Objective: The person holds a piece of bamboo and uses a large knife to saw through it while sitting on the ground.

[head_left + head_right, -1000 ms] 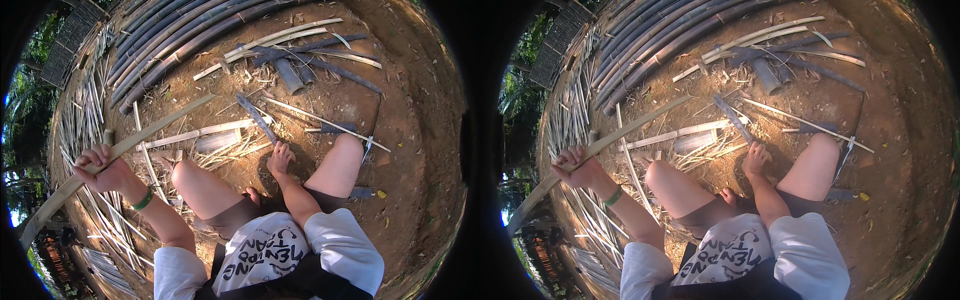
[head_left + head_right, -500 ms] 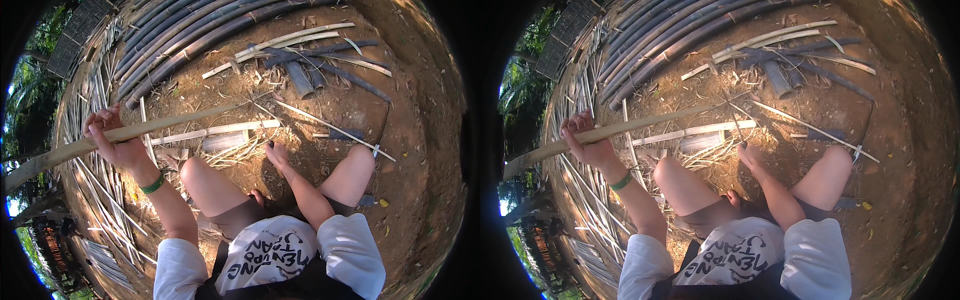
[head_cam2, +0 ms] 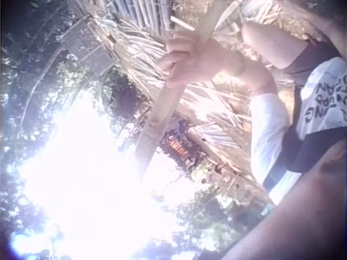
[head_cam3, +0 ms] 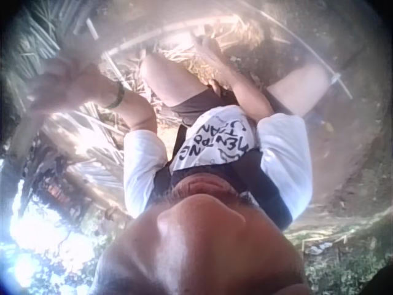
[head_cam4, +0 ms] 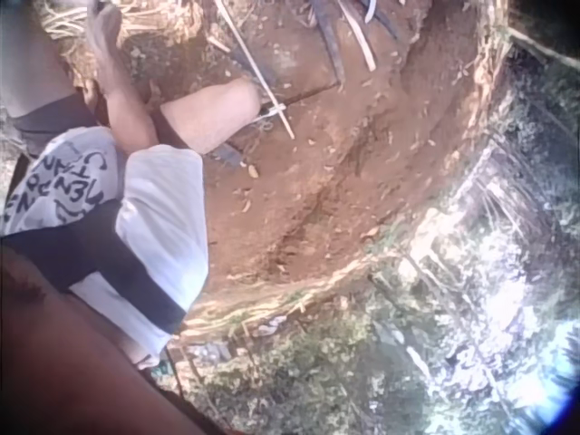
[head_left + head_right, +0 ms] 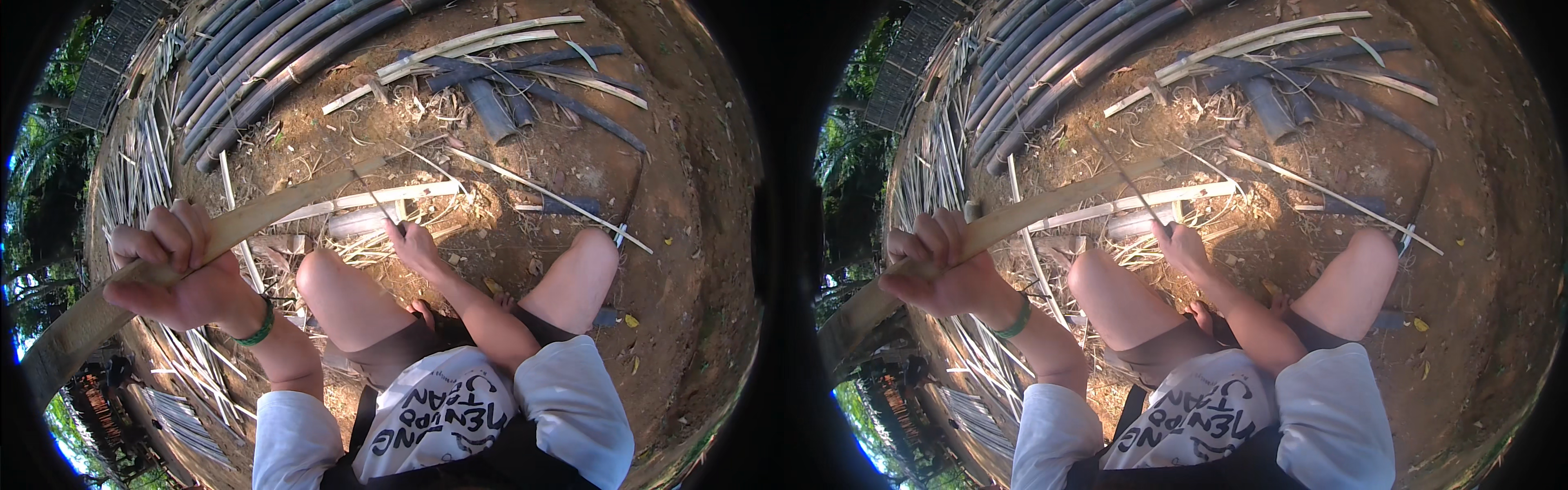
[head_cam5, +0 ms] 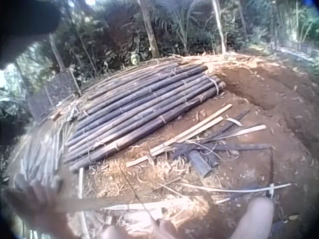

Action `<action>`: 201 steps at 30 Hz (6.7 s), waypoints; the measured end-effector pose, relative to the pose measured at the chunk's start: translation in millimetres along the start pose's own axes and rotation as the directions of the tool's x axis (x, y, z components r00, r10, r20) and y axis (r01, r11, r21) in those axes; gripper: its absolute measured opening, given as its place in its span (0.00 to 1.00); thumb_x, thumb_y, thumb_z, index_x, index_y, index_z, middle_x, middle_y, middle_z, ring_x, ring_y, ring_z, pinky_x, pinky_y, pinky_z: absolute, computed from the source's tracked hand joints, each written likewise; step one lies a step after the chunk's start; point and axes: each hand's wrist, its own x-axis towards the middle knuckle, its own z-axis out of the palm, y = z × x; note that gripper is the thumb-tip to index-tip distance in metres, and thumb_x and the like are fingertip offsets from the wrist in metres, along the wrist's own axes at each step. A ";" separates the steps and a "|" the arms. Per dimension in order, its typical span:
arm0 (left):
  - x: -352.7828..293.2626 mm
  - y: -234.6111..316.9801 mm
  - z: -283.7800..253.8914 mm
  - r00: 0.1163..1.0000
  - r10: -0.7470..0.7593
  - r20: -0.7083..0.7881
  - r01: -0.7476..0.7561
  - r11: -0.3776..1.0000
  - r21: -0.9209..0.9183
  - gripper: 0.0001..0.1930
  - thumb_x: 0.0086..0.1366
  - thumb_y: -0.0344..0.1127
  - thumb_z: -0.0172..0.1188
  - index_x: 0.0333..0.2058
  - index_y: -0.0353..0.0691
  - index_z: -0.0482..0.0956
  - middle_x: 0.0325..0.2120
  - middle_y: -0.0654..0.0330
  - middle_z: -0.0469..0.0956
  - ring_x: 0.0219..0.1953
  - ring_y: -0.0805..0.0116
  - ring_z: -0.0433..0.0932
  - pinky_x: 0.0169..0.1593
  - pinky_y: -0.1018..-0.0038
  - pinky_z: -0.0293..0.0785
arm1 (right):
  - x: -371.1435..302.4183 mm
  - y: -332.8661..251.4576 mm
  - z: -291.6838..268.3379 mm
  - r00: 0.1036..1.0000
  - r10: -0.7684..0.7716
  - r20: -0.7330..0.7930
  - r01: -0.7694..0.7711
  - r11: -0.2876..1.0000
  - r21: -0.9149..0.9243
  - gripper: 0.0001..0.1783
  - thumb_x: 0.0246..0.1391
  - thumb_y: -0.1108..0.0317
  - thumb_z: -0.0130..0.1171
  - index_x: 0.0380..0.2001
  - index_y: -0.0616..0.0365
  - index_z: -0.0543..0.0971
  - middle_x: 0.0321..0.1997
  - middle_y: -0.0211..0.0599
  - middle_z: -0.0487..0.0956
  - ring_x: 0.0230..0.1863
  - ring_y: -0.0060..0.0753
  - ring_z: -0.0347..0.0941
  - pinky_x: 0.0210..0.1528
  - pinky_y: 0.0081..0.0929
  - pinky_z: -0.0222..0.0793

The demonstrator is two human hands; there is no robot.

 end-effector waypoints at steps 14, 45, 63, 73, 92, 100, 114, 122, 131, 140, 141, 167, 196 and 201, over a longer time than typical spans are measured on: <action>12.1 -5.5 9.5 0.984 0.071 -0.164 -0.041 0.983 0.177 0.27 0.71 0.63 0.41 0.23 0.46 0.62 0.13 0.69 0.54 0.13 0.80 0.51 0.17 0.84 0.45 | 52.2 37.5 17.6 0.995 0.089 -0.052 -0.094 0.991 -0.091 0.37 0.65 0.41 0.44 0.14 0.61 0.76 0.09 0.34 0.70 0.10 0.32 0.63 0.15 0.39 0.56; 22.9 -8.4 6.1 0.951 0.103 -0.292 -0.031 0.970 0.242 0.26 0.72 0.59 0.40 0.21 0.47 0.66 0.11 0.68 0.55 0.11 0.81 0.51 0.15 0.84 0.44 | 26.5 79.3 22.4 0.995 0.098 -0.024 -0.098 0.995 -0.022 0.38 0.62 0.38 0.44 0.19 0.65 0.78 0.15 0.43 0.76 0.15 0.40 0.69 0.21 0.41 0.63; 20.2 -6.0 -4.2 0.949 0.104 -0.298 -0.043 0.978 0.206 0.29 0.71 0.65 0.37 0.23 0.47 0.68 0.11 0.67 0.57 0.12 0.80 0.52 0.16 0.85 0.46 | 23.1 115.9 15.9 0.987 0.032 -0.160 -0.077 0.955 -0.287 0.43 0.58 0.31 0.42 0.20 0.66 0.80 0.19 0.53 0.78 0.24 0.49 0.78 0.29 0.46 0.70; 37.3 -20.9 8.4 0.841 0.291 -0.457 -0.044 0.878 0.477 0.33 0.67 0.70 0.35 0.26 0.44 0.68 0.17 0.63 0.68 0.18 0.77 0.67 0.20 0.82 0.64 | 1.4 45.7 11.0 0.993 0.119 -0.022 -0.117 0.991 0.064 0.41 0.61 0.32 0.40 0.14 0.59 0.73 0.11 0.34 0.69 0.16 0.34 0.65 0.22 0.39 0.58; 37.7 -35.8 28.1 0.834 0.325 -0.445 -0.060 0.856 0.513 0.25 0.67 0.60 0.53 0.30 0.43 0.59 0.13 0.63 0.61 0.14 0.74 0.61 0.16 0.80 0.60 | -26.6 -43.2 7.6 0.980 -0.196 -0.024 0.196 0.951 0.237 0.37 0.63 0.39 0.43 0.19 0.66 0.73 0.13 0.45 0.69 0.17 0.42 0.65 0.24 0.43 0.61; 46.1 -32.2 8.3 0.803 0.322 -0.502 -0.033 0.864 0.502 0.24 0.68 0.58 0.51 0.34 0.41 0.60 0.14 0.63 0.61 0.15 0.74 0.59 0.17 0.79 0.58 | 7.6 -35.3 7.9 0.999 -0.047 -0.020 0.049 0.995 0.089 0.36 0.63 0.40 0.43 0.21 0.65 0.76 0.16 0.46 0.74 0.20 0.49 0.72 0.26 0.43 0.65; 40.5 -33.1 10.4 0.851 0.305 -0.428 -0.052 0.859 0.510 0.26 0.66 0.62 0.49 0.27 0.46 0.57 0.14 0.63 0.59 0.14 0.75 0.59 0.17 0.79 0.57 | -6.5 11.4 -4.6 1.000 -0.005 -0.005 0.005 0.999 0.047 0.38 0.61 0.37 0.44 0.19 0.65 0.77 0.15 0.46 0.74 0.20 0.45 0.72 0.27 0.44 0.65; 36.8 -28.4 8.7 0.845 0.316 -0.431 -0.040 0.842 0.538 0.27 0.66 0.64 0.48 0.27 0.45 0.57 0.14 0.64 0.59 0.14 0.75 0.59 0.18 0.80 0.58 | 17.0 12.6 -13.2 1.000 0.021 0.011 -0.021 1.000 -0.005 0.39 0.62 0.36 0.42 0.21 0.66 0.77 0.17 0.51 0.74 0.23 0.46 0.74 0.29 0.45 0.66; 37.7 -28.4 14.9 0.872 0.295 -0.391 -0.051 0.849 0.526 0.28 0.64 0.66 0.48 0.28 0.45 0.59 0.13 0.65 0.59 0.13 0.75 0.59 0.17 0.79 0.58 | 29.4 48.5 -19.6 0.956 0.279 0.086 -0.278 0.960 -0.031 0.42 0.62 0.33 0.40 0.18 0.66 0.75 0.15 0.45 0.72 0.21 0.42 0.71 0.30 0.46 0.64; 37.5 -26.6 1.9 0.854 0.272 -0.442 -0.026 0.873 0.487 0.29 0.64 0.66 0.47 0.26 0.43 0.60 0.14 0.64 0.59 0.14 0.75 0.60 0.19 0.80 0.59 | 12.3 -6.9 -24.6 0.997 -0.018 0.069 0.015 0.999 0.041 0.38 0.62 0.36 0.44 0.20 0.64 0.76 0.15 0.43 0.72 0.19 0.42 0.69 0.27 0.44 0.63; 36.9 -25.4 -0.2 0.859 0.266 -0.437 -0.029 0.878 0.477 0.29 0.64 0.66 0.47 0.26 0.42 0.60 0.14 0.64 0.59 0.14 0.75 0.60 0.19 0.80 0.59 | 5.9 -23.8 -29.1 0.997 0.010 0.082 -0.012 1.000 0.020 0.38 0.62 0.36 0.44 0.20 0.64 0.76 0.14 0.43 0.72 0.19 0.42 0.69 0.27 0.44 0.63; 39.1 -29.5 7.5 0.893 0.253 -0.371 -0.031 0.860 0.510 0.28 0.64 0.67 0.46 0.29 0.44 0.61 0.13 0.65 0.59 0.13 0.75 0.60 0.18 0.79 0.58 | 83.8 100.8 -15.2 0.946 0.323 0.032 -0.317 0.941 -0.114 0.47 0.61 0.30 0.37 0.15 0.67 0.75 0.16 0.48 0.74 0.21 0.42 0.73 0.29 0.47 0.66; 94.6 -47.0 -1.3 0.900 0.256 -0.353 -0.028 0.842 0.539 0.31 0.73 0.61 0.31 0.39 0.37 0.70 0.23 0.57 0.71 0.27 0.65 0.73 0.37 0.75 0.75 | 3.0 -14.6 16.0 0.997 -0.007 -0.079 0.028 0.964 0.264 0.36 0.65 0.38 0.40 0.15 0.58 0.70 0.11 0.29 0.65 0.15 0.28 0.63 0.22 0.33 0.60; 96.8 -48.3 -18.7 0.853 0.276 -0.443 -0.107 0.923 0.369 0.36 0.64 0.74 0.32 0.25 0.42 0.61 0.13 0.64 0.62 0.15 0.74 0.63 0.20 0.83 0.59 | -18.8 -80.8 21.3 0.984 -0.168 -0.056 0.177 0.914 0.366 0.37 0.63 0.39 0.45 0.18 0.65 0.74 0.15 0.46 0.73 0.19 0.46 0.69 0.26 0.42 0.62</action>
